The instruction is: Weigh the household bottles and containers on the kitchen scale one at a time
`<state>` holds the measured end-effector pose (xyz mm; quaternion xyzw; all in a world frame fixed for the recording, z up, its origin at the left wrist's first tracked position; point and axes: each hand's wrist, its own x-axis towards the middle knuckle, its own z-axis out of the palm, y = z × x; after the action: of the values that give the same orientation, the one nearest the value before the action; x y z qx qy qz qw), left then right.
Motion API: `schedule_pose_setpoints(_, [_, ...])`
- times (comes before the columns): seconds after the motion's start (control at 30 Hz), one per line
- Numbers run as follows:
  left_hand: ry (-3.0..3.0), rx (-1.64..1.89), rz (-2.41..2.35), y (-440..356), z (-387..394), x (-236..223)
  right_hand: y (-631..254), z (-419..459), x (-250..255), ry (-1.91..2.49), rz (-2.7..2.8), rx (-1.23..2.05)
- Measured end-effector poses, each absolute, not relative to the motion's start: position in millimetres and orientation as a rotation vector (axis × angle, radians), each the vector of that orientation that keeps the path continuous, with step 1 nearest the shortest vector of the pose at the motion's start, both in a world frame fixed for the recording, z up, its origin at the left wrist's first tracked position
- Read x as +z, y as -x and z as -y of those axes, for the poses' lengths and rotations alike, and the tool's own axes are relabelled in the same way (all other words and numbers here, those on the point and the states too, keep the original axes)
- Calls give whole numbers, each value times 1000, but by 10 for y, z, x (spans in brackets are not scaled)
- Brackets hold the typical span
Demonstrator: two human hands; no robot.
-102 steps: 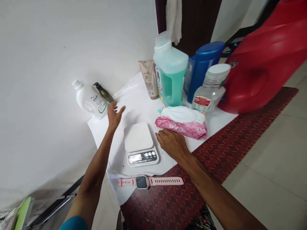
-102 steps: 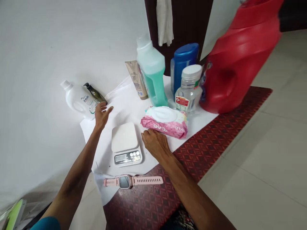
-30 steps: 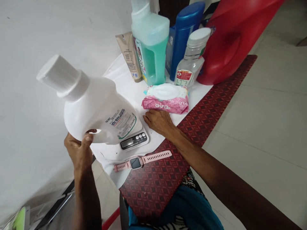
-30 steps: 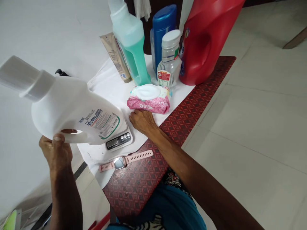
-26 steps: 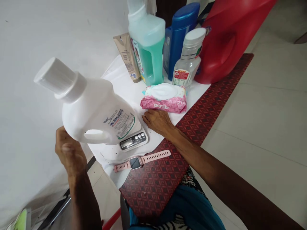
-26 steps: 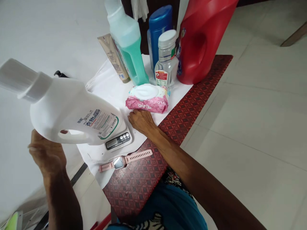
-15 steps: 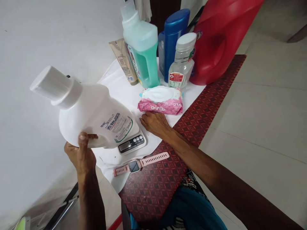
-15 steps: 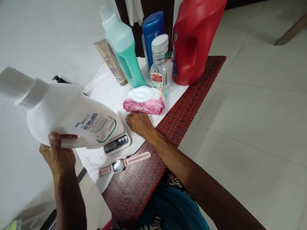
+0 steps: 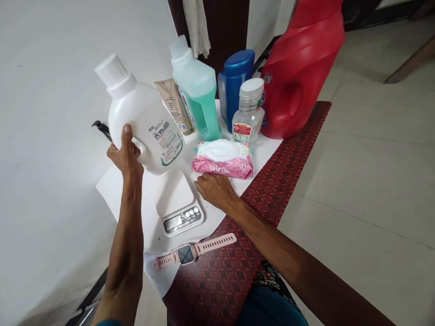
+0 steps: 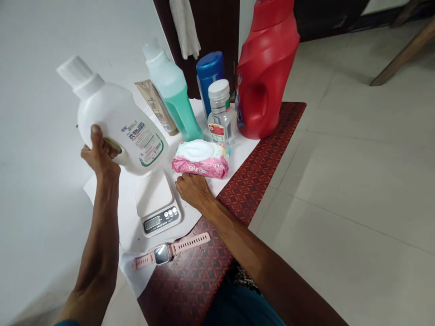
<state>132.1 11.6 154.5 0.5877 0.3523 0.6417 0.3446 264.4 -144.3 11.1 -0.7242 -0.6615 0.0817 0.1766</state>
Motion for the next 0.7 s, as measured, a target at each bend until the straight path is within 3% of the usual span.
schedule_pose_setpoints(0.27, [-1468, 1538, -1026, -1711, -665, 1060, -2639, 1421, 89, 2065, 1858, 214])
schedule_pose_setpoints(0.53, [-1681, 1379, -944, -1579, -750, 934, -2634, 1426, 30, 2060, 1859, 183])
schedule_pose_setpoints(0.7, [-1788, 1669, -1547, -937, -1248, 1207, -2632, 1423, -19, 2011, 1857, 116])
